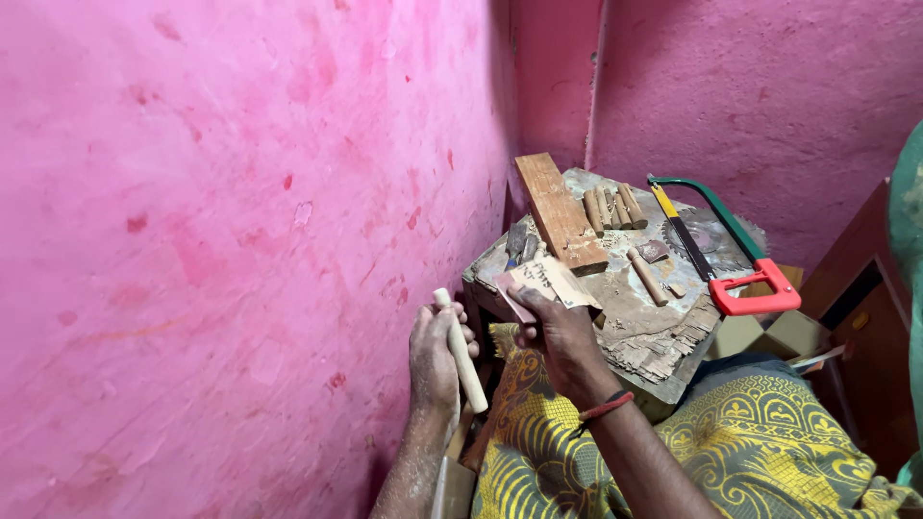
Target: The person sits on the floor and sands a small cylindrical wooden dowel using a piece of sandpaper. They rotate the dowel and rub the sandpaper along its surface repeatedly to smooth it.
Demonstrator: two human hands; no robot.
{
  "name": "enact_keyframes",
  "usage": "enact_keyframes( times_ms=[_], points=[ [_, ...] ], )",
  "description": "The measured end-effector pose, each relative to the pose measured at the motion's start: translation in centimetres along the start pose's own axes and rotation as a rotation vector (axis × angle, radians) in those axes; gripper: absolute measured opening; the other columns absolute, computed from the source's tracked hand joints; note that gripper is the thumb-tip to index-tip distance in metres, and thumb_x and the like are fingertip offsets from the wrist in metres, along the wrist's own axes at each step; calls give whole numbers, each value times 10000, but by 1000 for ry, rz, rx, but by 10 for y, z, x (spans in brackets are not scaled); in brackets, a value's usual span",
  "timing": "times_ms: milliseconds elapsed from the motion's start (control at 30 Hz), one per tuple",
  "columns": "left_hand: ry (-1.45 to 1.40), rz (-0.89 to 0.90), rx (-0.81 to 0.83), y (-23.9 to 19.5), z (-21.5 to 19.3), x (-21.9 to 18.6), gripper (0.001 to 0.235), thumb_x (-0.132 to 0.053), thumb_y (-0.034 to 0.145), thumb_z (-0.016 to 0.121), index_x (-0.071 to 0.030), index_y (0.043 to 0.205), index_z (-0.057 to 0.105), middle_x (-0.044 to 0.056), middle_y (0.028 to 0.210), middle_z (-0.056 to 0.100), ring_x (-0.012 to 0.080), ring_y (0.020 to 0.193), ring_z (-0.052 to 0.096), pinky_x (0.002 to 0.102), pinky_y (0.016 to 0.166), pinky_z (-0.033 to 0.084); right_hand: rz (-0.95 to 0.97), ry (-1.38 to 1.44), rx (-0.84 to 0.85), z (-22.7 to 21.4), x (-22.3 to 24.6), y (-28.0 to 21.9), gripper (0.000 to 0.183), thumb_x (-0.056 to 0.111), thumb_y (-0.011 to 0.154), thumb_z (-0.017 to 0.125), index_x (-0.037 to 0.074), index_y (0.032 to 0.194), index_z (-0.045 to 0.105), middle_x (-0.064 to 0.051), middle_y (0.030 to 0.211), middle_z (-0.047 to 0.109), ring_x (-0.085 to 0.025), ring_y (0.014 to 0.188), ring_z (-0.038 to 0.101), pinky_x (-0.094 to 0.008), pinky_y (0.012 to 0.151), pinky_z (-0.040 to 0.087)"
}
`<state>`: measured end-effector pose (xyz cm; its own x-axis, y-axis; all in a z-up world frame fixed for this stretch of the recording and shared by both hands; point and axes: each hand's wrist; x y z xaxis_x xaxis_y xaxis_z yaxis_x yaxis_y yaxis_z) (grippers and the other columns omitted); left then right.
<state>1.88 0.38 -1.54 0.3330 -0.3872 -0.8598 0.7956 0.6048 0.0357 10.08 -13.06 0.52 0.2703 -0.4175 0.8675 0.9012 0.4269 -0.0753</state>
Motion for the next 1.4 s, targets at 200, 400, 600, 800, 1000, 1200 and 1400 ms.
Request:
enact_keyframes(
  times_ms=[200, 400, 600, 800, 1000, 1200, 1400],
  points=[
    [179, -28, -6, -6, 8, -11, 409, -299, 1052, 459, -160, 1406, 610, 11, 826, 600, 97, 714, 566, 252, 640, 520, 5, -10, -23, 10, 4, -5, 131, 134, 900, 698, 70, 839, 602, 6, 602, 573, -80, 418, 442, -272, 379, 373],
    [199, 65, 74, -14, 23, -22, 417, -278, 1050, 493, -144, 1426, 616, -9, 852, 630, 68, 745, 593, 239, 688, 556, 147, -78, -62, 22, 2, -11, 225, 196, 943, 691, 71, 779, 600, 17, 552, 503, -89, 409, 399, -281, 384, 350],
    [115, -81, 86, -31, 38, -46, 385, -323, 1013, 503, -128, 1306, 659, 57, 679, 631, 162, 540, 608, 296, 476, 518, 245, 45, 4, 30, -5, -12, 270, 229, 967, 659, 49, 770, 619, 19, 563, 504, -79, 430, 372, -271, 408, 338],
    [80, -34, 129, -30, 40, -47, 406, -281, 1053, 492, -68, 1353, 664, 57, 719, 644, 145, 598, 639, 279, 503, 532, 228, 131, 51, 36, 2, -15, 266, 230, 983, 633, 51, 787, 622, 27, 580, 502, -66, 437, 369, -260, 415, 333],
    [-84, 18, 156, -21, 32, -24, 403, -170, 1032, 515, -75, 1415, 598, 67, 757, 651, 134, 584, 608, 250, 486, 489, 235, 52, -8, 40, 4, -17, 246, 239, 978, 663, 48, 823, 659, 35, 579, 487, -64, 439, 366, -259, 420, 334],
    [-90, 91, 164, -17, 25, -12, 407, -104, 1034, 521, -29, 1422, 619, 56, 777, 646, 105, 615, 585, 232, 527, 495, 150, 114, -12, 42, -3, -13, 253, 216, 972, 649, 28, 804, 648, 17, 583, 499, -80, 451, 385, -269, 416, 347],
    [-113, 111, 44, -10, 31, -8, 386, -123, 1006, 532, -56, 1365, 656, 76, 623, 604, 124, 446, 522, 248, 383, 448, 213, 49, 7, 39, 2, -13, 292, 244, 986, 678, 22, 812, 603, 9, 576, 454, -92, 431, 354, -271, 401, 342]
  ],
)
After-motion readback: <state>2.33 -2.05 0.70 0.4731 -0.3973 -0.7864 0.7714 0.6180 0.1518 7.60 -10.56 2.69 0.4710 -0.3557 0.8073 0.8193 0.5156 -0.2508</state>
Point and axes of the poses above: each hand's wrist, its own y-axis towards the middle knuckle, its own z-axis out of the palm, x = y × z
